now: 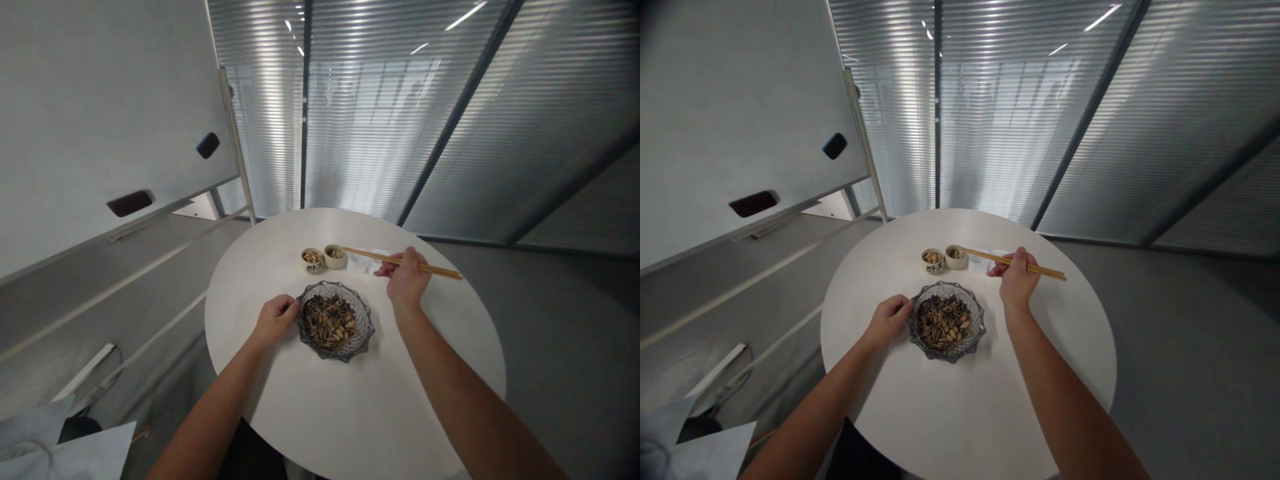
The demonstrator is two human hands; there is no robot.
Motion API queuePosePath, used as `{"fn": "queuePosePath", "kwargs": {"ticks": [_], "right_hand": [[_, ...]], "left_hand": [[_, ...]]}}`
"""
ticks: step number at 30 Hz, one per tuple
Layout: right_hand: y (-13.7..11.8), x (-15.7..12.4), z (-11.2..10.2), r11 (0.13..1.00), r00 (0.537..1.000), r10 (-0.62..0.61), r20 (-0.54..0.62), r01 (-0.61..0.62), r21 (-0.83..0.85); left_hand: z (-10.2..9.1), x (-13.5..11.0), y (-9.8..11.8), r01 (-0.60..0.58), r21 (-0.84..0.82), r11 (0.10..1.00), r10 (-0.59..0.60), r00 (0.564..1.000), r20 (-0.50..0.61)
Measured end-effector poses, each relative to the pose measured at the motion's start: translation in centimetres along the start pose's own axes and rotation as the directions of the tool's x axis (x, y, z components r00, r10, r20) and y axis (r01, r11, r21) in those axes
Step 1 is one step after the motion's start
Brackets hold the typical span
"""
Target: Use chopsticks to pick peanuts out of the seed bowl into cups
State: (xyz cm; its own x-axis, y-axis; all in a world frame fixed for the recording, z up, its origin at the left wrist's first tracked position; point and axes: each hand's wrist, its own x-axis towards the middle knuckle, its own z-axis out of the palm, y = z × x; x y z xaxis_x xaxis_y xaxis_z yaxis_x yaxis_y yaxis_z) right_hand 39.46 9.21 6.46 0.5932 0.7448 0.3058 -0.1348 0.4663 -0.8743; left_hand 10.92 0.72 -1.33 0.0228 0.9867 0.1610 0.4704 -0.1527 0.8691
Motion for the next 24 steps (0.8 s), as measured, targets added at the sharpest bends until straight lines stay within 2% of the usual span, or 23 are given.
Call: {"fn": "queuePosePath", "kwargs": {"ticks": [5,9,11,16,18,21,24], "right_hand": [[2.3,0.4,1.8,0.979,0.987,-0.054,0.148,0.082,-0.187],[3.1,0.6,1.5,0.917,0.956,-0.064,0.285,0.169,-0.361],[2.9,0.7,1.1,0.923,0.947,-0.035,0.319,0.152,-0.352],[0.8,-0.1,-0.7,0.984,0.950,0.005,0.314,0.052,-0.173],[-0.5,-0.7,-1.9,0.989,0.938,0.022,0.347,0.031,-0.146],[-2.8,-1.8,-4.0,0.988,0.905,0.035,0.424,0.033,-0.153],[-5.1,-2.5,-5.9,0.966,0.832,0.063,0.551,0.088,-0.244]], "left_hand": [[0.0,-0.1,-0.3,-0.003,-0.007,1.000,0.003,1.000,-0.001],[0.1,-0.1,-0.2,-0.002,-0.007,1.000,0.002,1.000,-0.006],[0.1,0.0,-0.2,0.001,-0.003,1.000,-0.001,1.000,-0.007],[0.0,-0.1,0.1,0.005,0.004,1.000,-0.005,1.000,0.000],[0.0,-0.1,0.2,0.004,0.007,1.000,-0.004,1.000,0.002],[0.0,-0.1,0.2,0.009,0.010,1.000,-0.009,1.000,0.003],[0.0,-0.1,0.1,0.007,0.007,1.000,-0.007,1.000,0.003]]}}
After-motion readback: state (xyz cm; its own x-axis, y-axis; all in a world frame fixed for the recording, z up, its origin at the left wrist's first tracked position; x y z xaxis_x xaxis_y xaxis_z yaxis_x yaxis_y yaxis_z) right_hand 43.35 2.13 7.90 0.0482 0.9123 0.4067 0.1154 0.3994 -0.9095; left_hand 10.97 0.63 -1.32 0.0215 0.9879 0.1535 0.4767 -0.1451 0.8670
